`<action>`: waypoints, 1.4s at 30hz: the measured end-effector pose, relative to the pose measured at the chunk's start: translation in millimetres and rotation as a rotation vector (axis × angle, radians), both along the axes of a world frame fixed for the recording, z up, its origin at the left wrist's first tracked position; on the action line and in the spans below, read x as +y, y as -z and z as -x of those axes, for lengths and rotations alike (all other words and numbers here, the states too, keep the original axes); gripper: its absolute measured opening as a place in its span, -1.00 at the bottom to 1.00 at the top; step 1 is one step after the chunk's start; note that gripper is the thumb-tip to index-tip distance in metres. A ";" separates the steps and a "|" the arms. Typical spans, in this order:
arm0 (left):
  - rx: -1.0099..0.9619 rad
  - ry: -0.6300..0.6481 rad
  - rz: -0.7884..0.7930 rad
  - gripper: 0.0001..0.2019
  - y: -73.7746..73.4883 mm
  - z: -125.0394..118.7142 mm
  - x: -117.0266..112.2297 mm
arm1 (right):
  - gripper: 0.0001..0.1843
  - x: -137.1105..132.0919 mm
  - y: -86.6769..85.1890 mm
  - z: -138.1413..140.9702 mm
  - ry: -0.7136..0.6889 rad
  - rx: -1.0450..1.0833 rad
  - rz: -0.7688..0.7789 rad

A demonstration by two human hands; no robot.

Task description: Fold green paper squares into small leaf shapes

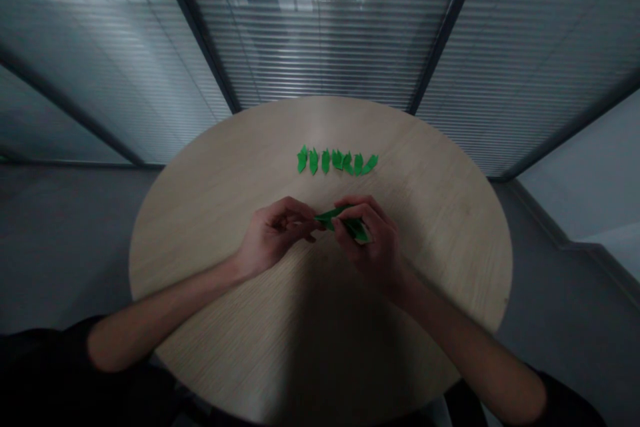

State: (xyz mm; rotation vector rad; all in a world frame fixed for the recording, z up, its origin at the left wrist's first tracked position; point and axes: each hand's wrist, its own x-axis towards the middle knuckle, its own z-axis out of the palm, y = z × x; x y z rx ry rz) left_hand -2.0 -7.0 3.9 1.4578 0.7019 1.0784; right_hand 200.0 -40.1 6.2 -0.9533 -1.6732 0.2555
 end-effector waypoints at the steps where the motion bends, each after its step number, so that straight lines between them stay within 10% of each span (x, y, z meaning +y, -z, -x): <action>1: 0.000 0.005 -0.004 -0.73 0.1 0.5 0.1 | -0.90 -0.1 0.1 -0.1 0.001 -0.007 -0.005; 42: -0.012 0.009 0.090 -0.68 -5.1 1.1 2.4 | -0.87 0.2 -1.7 -4.8 -0.021 -0.037 -0.075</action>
